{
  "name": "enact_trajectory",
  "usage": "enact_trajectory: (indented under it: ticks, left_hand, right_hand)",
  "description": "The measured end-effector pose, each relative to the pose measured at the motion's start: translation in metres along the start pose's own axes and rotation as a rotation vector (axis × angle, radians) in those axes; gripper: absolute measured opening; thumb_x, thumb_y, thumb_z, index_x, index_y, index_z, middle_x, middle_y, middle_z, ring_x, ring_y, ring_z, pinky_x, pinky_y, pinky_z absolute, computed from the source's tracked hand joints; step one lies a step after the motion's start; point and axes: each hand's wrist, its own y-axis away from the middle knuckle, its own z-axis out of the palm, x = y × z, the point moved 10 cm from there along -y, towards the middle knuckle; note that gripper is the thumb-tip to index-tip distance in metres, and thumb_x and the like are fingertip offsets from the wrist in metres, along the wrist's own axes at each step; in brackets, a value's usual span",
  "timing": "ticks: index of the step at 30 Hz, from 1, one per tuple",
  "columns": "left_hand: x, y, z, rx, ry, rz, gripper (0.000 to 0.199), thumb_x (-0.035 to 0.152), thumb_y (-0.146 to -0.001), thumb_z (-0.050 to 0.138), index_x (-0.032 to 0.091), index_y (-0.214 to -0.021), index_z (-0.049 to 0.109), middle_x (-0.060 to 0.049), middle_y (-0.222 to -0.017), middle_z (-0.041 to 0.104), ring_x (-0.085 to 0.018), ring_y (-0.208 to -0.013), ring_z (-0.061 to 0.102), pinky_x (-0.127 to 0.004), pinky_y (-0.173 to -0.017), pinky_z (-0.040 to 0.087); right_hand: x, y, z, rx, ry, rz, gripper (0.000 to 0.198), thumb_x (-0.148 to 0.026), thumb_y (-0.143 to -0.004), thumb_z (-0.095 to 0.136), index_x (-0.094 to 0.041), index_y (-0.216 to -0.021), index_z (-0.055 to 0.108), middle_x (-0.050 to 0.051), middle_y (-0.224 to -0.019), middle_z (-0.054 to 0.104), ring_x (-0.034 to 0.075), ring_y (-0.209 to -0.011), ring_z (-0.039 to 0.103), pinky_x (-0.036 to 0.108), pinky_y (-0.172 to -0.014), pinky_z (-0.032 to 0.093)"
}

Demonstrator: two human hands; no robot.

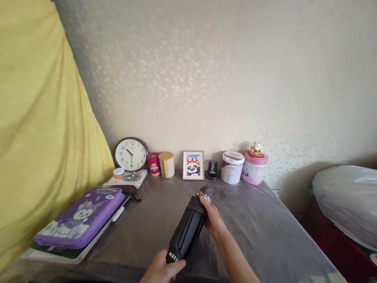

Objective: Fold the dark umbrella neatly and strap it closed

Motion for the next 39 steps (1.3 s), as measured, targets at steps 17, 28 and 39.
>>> enact_trajectory:
  ticks: [17,28,39]
  left_hand:
    - [0.118,0.003,-0.109,0.482,-1.387,0.424,0.043,0.007,-0.076,0.048,0.015,-0.118,0.045,-0.013,-0.11,0.06,-0.023,-0.098,0.058,-0.03,-0.08,0.04]
    - [0.16,-0.012,-0.163,0.519,-1.0,0.323,0.005,0.018,-0.071,0.051,0.018,-0.076,0.051,-0.003,-0.07,0.061,-0.017,-0.065,0.058,-0.023,-0.055,0.036]
    - [0.091,-0.022,-0.065,-0.431,0.746,-0.243,0.028,0.035,-0.083,0.045,0.011,-0.069,0.05,0.01,-0.046,0.029,0.001,-0.029,0.013,-0.012,-0.029,0.006]
  right_hand:
    - [-0.056,-0.009,-0.07,0.322,0.297,-0.393,0.027,-0.034,-0.057,0.065,-0.018,-0.079,0.06,0.003,-0.077,0.063,0.019,-0.08,0.061,0.029,-0.067,0.048]
    - [-0.055,-0.007,-0.063,0.261,0.221,-0.333,0.02,-0.027,-0.054,0.063,-0.018,-0.072,0.058,0.001,-0.071,0.06,0.017,-0.069,0.062,0.028,-0.061,0.05]
    - [-0.037,-0.01,-0.057,0.182,0.365,-0.161,0.013,-0.02,-0.062,0.059,-0.018,-0.074,0.056,0.001,-0.07,0.064,0.014,-0.063,0.063,0.024,-0.055,0.048]
